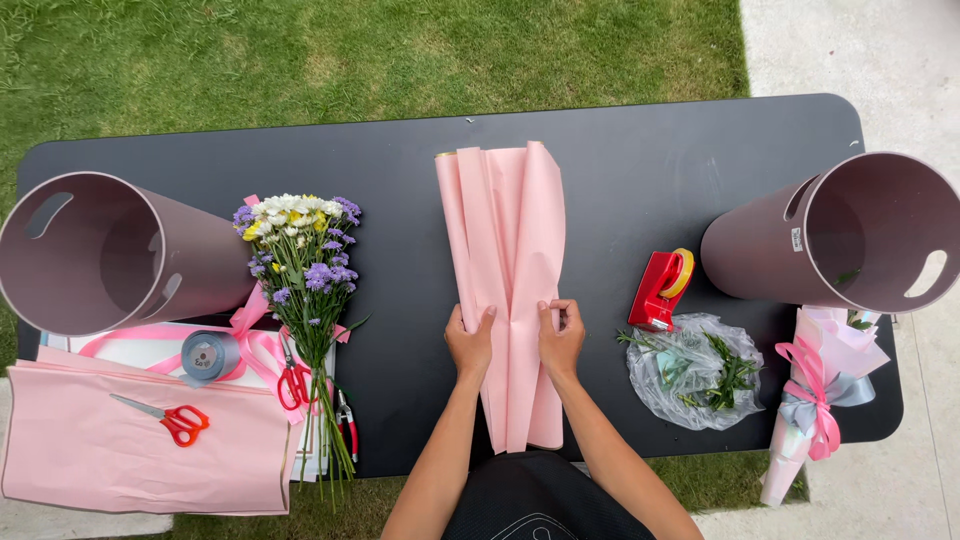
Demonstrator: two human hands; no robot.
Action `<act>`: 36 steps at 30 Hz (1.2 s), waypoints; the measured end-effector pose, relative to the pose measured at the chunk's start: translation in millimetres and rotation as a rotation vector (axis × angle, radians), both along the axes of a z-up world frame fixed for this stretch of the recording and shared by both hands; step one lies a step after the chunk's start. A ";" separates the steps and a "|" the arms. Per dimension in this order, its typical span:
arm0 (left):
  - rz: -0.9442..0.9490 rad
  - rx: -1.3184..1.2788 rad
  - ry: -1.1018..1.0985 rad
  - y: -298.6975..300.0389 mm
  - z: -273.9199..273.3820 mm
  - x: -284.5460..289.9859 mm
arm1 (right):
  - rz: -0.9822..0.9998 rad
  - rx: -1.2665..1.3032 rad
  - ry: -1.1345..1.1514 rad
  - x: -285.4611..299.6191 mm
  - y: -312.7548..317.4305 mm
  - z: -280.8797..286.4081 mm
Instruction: The person folds and pleats a sheet of pink wrapping paper on a table, then uses scissors to cut it into smaller sections.
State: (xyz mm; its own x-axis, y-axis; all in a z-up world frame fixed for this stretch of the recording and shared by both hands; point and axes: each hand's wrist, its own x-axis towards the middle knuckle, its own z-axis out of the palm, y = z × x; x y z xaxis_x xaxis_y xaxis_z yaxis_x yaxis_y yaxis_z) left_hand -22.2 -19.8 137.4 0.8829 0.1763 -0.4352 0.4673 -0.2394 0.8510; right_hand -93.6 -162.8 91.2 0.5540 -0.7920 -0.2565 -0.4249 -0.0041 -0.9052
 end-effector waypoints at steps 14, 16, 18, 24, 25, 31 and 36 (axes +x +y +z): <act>0.093 -0.327 -0.076 90.7 -1.9 1.5 | -0.079 0.002 -0.337 1.8 52.2 52.8; 0.065 -0.257 -0.064 109.6 7.3 1.8 | -0.094 0.020 -0.288 -5.6 47.4 25.7; -0.005 -0.133 0.023 124.0 59.8 -6.1 | -0.110 0.116 -0.115 -19.5 35.2 -18.4; -0.212 0.232 0.147 179.5 -26.9 2.2 | -0.087 0.066 0.139 -63.9 -3.6 -75.3; -0.216 0.233 0.152 183.3 -20.8 -1.5 | -0.091 0.067 0.143 -70.5 -8.6 -72.0; -0.348 0.368 0.161 188.6 4.8 -20.8 | -0.109 -0.040 0.367 -99.3 -41.3 -53.2; -0.460 0.562 -0.099 193.3 30.3 -50.4 | -0.123 -0.215 0.536 -111.7 -90.5 -93.0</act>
State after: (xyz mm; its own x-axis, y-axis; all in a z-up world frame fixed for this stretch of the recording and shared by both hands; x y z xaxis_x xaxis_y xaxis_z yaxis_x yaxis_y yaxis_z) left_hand -72.5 173.4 167.6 0.9521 -0.0486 -0.3021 0.1413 -0.8058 0.5750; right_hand -205.4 -253.3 -1.9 0.2920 -0.9076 -0.3017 -0.8321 -0.0856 -0.5479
